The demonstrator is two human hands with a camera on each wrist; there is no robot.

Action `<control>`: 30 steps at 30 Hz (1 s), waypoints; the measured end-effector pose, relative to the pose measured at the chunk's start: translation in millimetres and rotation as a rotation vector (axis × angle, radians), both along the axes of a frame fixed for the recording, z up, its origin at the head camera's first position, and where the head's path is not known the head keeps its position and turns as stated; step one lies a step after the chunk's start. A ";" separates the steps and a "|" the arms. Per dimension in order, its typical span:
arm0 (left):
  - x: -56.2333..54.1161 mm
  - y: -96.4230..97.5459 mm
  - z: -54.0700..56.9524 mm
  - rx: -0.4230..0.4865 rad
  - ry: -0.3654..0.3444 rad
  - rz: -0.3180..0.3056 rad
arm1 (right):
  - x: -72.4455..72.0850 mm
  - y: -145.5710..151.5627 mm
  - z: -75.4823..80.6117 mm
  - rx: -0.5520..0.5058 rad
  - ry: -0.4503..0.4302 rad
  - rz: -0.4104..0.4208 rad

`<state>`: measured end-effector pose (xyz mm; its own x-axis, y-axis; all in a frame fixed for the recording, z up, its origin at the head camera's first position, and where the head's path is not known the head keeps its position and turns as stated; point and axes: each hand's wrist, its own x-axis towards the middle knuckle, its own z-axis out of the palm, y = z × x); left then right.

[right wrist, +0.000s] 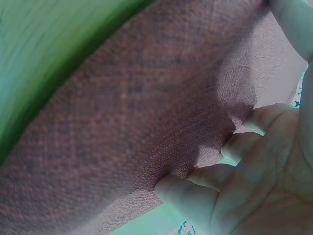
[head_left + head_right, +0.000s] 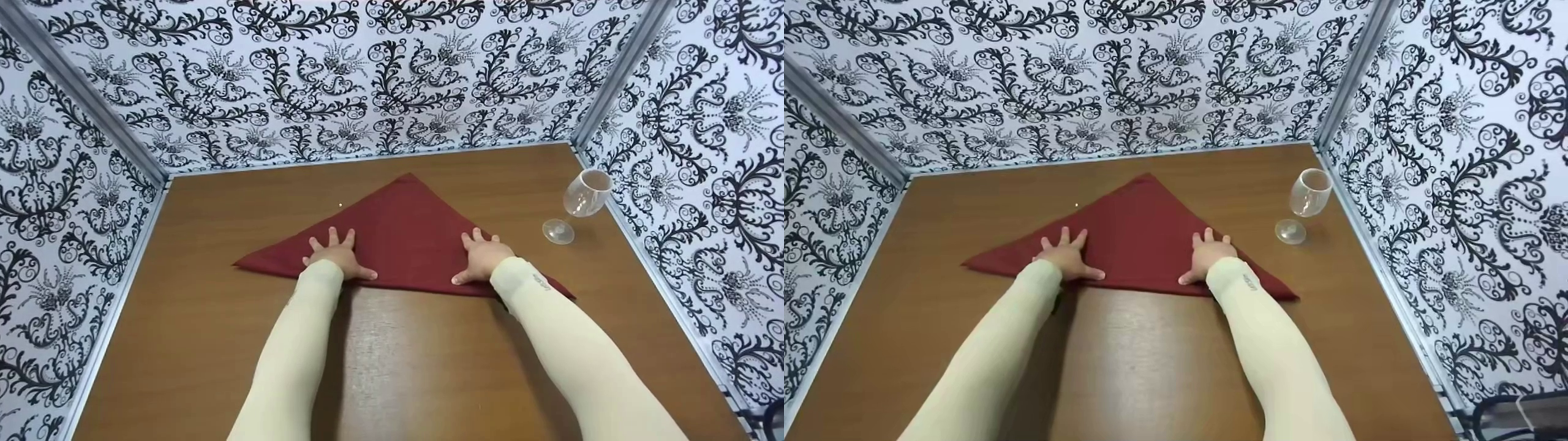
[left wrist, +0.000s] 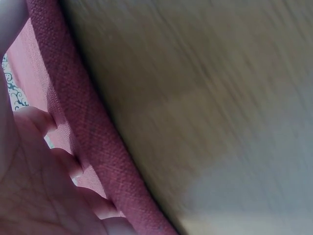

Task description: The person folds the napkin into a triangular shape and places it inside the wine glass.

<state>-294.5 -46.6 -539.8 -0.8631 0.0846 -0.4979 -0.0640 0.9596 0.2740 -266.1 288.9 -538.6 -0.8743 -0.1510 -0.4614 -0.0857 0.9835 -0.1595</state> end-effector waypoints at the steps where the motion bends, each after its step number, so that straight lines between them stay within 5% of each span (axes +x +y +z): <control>1: -0.1 0.0 0.1 0.001 0.001 0.000 | -0.1 0.3 -0.3 0.001 0.000 0.001; 9: 0.7 6.8 2.1 -0.057 -0.033 0.017 | 1.5 -1.5 2.0 0.000 -0.024 0.002; 16: 21.5 28.9 15.4 -0.115 0.005 -0.001 | -0.4 -0.1 2.2 0.000 -0.031 -0.011; 23: 31.1 34.1 7.9 -0.122 0.012 -0.002 | 4.3 -0.1 4.9 -0.014 -0.027 -0.009; 30: 26.0 28.7 4.0 -0.100 0.009 0.024 | 4.6 -1.6 3.7 -0.010 -0.016 -0.004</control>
<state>-268.5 -17.9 -535.9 -0.8690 0.0140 -0.4947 -0.0851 0.9805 0.1772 -261.5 287.3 -534.9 -0.8673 -0.1526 -0.4738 -0.0796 0.9821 -0.1706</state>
